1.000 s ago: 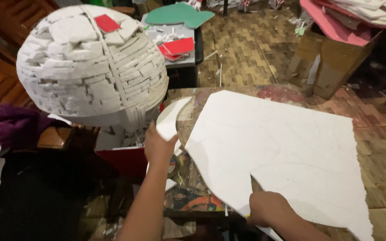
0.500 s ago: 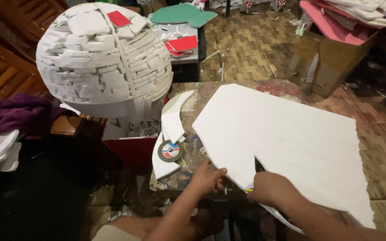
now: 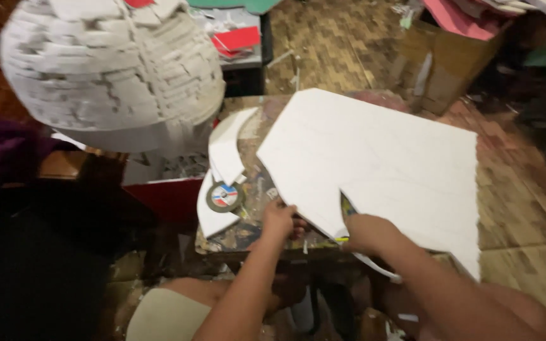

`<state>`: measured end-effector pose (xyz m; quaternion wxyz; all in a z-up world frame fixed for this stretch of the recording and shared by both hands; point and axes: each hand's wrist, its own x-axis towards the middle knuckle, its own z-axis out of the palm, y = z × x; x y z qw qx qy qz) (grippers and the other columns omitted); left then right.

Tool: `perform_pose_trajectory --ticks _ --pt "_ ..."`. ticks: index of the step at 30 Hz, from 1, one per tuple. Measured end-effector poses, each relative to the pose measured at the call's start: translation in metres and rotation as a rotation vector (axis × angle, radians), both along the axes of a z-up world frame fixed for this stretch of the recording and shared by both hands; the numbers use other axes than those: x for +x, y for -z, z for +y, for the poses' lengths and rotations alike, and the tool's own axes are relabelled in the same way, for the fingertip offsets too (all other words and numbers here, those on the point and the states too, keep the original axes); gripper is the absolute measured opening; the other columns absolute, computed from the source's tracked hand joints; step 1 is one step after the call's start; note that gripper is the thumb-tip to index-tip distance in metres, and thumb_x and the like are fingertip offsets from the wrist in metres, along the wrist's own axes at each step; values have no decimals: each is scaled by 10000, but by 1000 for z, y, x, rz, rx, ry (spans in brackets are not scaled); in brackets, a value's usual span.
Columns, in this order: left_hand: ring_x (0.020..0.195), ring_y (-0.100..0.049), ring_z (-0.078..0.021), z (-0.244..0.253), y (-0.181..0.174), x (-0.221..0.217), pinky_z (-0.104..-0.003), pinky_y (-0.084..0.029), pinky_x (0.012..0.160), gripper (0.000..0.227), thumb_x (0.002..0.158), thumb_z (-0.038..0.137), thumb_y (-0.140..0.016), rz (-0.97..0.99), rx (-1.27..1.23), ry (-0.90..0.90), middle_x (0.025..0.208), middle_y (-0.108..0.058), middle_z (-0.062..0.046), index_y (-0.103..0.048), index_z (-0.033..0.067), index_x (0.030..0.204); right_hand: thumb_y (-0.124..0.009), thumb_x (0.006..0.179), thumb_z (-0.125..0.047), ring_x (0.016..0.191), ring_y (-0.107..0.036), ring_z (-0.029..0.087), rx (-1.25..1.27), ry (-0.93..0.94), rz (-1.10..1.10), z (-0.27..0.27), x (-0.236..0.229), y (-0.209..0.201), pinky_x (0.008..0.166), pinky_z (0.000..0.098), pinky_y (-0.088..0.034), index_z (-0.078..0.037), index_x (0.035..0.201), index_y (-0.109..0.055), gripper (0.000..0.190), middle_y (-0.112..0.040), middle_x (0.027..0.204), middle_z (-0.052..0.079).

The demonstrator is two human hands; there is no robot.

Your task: A person uses a utility knife to cut curved shapes out of a white foam board for a craft project.

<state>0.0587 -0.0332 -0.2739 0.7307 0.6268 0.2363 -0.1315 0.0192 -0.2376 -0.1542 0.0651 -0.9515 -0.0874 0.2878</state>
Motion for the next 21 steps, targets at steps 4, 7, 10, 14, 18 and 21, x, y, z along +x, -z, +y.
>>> perform_pose_trajectory --ticks 4,7,10,14,18,21 --pt "601 -765 -350 2 -22 -6 -497 -633 439 487 927 112 -655 -2 55 -33 855 -750 -280 -564 20 1396 -712 874 -353 1239 -667 392 60 115 37 -19 -3 -61 1032 539 -528 -99 1208 -740 421 -744 1212 205" --pt "625 -755 -386 4 -19 7 -460 -645 453 535 912 118 -651 -20 -28 -135 947 -709 -301 -507 8 1415 -638 886 -140 568 -706 252 316 217 96 -65 33 -71 608 350 -574 -30 1197 -731 343 -716 694 178" --pt "648 -746 -356 8 6 19 -433 -652 479 485 934 153 -630 -72 14 -134 955 -687 -279 -527 -11 1379 -633 903 -158 610 -705 295 415 313 -12 -91 43 -78 628 399 -566 -8 1207 -717 349 -728 748 223" --pt "766 -737 -411 7 -42 -1 -490 -658 589 521 961 171 -603 -88 -88 -183 1042 -655 -269 -488 22 1447 -663 896 -205 634 -695 267 426 447 -16 -119 46 -60 568 365 -551 -1 1194 -742 369 -753 758 204" --pt "822 -721 -396 7 -20 8 -467 -662 644 513 939 177 -596 -102 -187 -187 1059 -602 -212 -477 71 1426 -674 890 -172 706 -694 291 454 491 83 -164 60 -21 529 322 -529 13 1128 -763 314 -744 806 219" --pt "895 -692 -413 15 -28 2 -541 -651 742 541 944 168 -604 -61 -200 -185 1084 -591 -218 -449 90 1456 -713 884 -203 723 -719 289 498 563 7 -142 39 -79 572 375 -564 -23 1138 -784 320 -770 819 220"
